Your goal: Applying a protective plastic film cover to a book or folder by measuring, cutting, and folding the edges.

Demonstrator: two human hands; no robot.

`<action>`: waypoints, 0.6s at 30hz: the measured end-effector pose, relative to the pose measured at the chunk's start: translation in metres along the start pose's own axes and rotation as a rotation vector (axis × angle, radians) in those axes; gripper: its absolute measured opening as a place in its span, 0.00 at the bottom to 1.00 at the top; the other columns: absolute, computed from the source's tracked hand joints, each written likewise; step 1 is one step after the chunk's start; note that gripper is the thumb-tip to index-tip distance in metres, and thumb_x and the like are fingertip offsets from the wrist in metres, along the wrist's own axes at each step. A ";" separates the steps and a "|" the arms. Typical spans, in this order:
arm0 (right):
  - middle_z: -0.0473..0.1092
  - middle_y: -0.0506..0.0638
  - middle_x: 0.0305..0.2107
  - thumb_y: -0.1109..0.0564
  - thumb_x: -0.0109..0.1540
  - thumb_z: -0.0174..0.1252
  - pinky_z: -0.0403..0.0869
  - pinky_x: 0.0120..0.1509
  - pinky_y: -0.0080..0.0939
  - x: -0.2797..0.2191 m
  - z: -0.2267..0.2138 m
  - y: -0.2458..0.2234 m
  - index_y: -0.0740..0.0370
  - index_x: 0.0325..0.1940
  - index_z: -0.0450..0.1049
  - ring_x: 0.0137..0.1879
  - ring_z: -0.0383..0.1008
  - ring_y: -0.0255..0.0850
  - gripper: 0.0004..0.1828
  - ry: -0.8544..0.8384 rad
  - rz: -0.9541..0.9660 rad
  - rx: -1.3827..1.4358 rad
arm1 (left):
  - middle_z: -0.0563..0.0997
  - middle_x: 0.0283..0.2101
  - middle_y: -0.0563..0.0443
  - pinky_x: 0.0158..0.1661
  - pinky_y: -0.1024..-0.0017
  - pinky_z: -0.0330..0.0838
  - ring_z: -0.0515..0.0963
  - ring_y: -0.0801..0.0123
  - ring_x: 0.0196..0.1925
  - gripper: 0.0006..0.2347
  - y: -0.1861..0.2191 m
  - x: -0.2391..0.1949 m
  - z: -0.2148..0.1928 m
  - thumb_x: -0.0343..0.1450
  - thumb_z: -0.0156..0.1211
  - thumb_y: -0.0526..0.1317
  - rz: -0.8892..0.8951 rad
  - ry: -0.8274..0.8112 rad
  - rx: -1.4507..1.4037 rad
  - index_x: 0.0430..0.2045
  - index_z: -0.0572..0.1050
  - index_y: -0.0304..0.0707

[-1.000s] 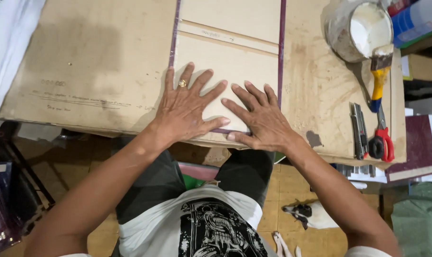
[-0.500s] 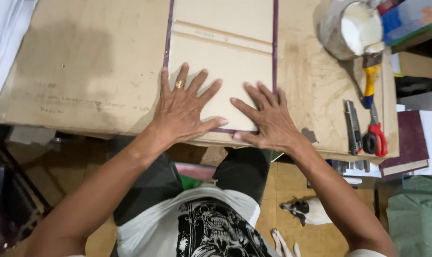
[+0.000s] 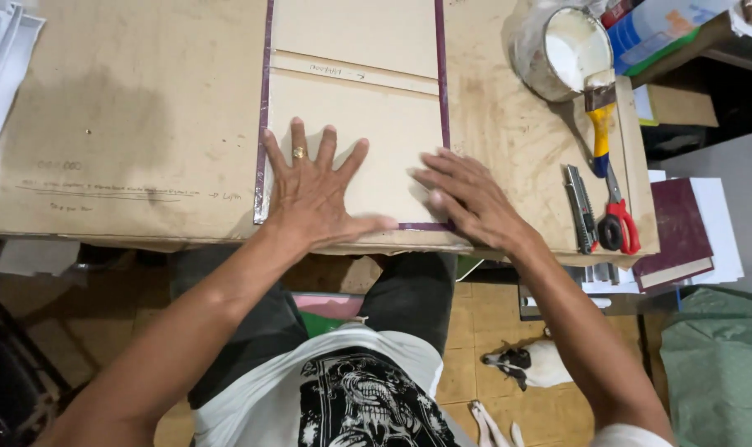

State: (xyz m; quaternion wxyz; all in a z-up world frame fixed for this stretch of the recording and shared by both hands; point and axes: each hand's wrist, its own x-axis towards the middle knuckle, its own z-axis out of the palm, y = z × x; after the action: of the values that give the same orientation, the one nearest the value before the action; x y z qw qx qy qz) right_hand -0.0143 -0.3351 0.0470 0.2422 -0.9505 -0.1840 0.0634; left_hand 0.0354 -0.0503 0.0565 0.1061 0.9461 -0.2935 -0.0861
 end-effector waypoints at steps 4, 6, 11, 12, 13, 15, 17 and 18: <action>0.49 0.54 0.76 0.28 0.62 0.52 0.44 0.77 0.75 -0.014 0.008 0.011 0.36 0.74 0.63 0.80 0.47 0.62 0.37 -0.051 -0.001 -0.260 | 0.56 0.74 0.27 0.60 0.16 0.31 0.43 0.17 0.74 0.49 0.004 0.000 -0.002 0.61 0.44 0.81 -0.015 -0.050 -0.030 0.74 0.57 0.54; 0.46 0.54 0.77 0.25 0.64 0.48 0.42 0.77 0.72 -0.020 0.015 0.011 0.33 0.75 0.61 0.80 0.44 0.61 0.36 -0.038 -0.006 -0.322 | 0.56 0.73 0.26 0.59 0.15 0.30 0.42 0.14 0.73 0.47 0.004 0.001 0.001 0.62 0.45 0.79 -0.001 -0.058 -0.027 0.74 0.57 0.55; 0.50 0.48 0.76 0.31 0.70 0.38 0.38 0.78 0.67 -0.019 0.020 0.009 0.27 0.72 0.66 0.81 0.45 0.55 0.26 0.014 0.068 -0.287 | 0.64 0.68 0.27 0.58 0.15 0.38 0.49 0.15 0.72 0.34 0.001 0.003 0.007 0.72 0.35 0.70 0.019 0.053 -0.006 0.71 0.63 0.57; 0.50 0.48 0.76 0.31 0.70 0.38 0.38 0.78 0.67 -0.016 0.023 0.002 0.27 0.72 0.66 0.81 0.45 0.55 0.26 0.014 0.064 -0.287 | 0.64 0.68 0.27 0.58 0.15 0.38 0.49 0.15 0.72 0.34 0.001 0.002 0.008 0.72 0.35 0.70 0.016 0.054 -0.005 0.71 0.63 0.57; 0.50 0.50 0.75 0.26 0.65 0.45 0.40 0.76 0.73 -0.013 0.026 -0.004 0.27 0.74 0.62 0.80 0.46 0.58 0.33 0.024 0.111 -0.296 | 0.64 0.68 0.27 0.58 0.15 0.39 0.50 0.14 0.72 0.34 0.000 0.003 0.009 0.73 0.35 0.70 0.016 0.074 -0.003 0.71 0.64 0.56; 0.49 0.52 0.74 0.22 0.59 0.52 0.41 0.74 0.79 -0.010 0.029 -0.014 0.28 0.76 0.59 0.79 0.46 0.61 0.42 0.037 0.163 -0.304 | 0.64 0.68 0.28 0.58 0.16 0.40 0.51 0.14 0.71 0.33 0.000 0.003 0.010 0.73 0.35 0.69 0.022 0.093 0.000 0.70 0.64 0.56; 0.49 0.54 0.73 0.20 0.58 0.52 0.39 0.72 0.84 -0.009 0.030 -0.022 0.27 0.76 0.59 0.79 0.43 0.63 0.43 0.072 0.200 -0.241 | 0.63 0.69 0.28 0.60 0.17 0.39 0.50 0.16 0.72 0.33 -0.001 0.000 0.008 0.73 0.33 0.68 0.037 0.089 -0.034 0.70 0.64 0.54; 0.49 0.54 0.73 0.20 0.58 0.52 0.39 0.72 0.84 -0.009 0.030 -0.020 0.27 0.76 0.59 0.79 0.43 0.63 0.43 0.067 0.190 -0.240 | 0.63 0.69 0.28 0.60 0.17 0.39 0.50 0.16 0.72 0.33 -0.009 -0.001 0.005 0.73 0.33 0.68 0.026 0.091 -0.035 0.70 0.64 0.54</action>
State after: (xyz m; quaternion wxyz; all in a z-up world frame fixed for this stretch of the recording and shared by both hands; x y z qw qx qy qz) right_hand -0.0351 -0.3088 0.0307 0.1260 -0.9873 -0.0912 0.0317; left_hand 0.0377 -0.0434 0.0494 0.1368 0.9432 -0.2991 -0.0468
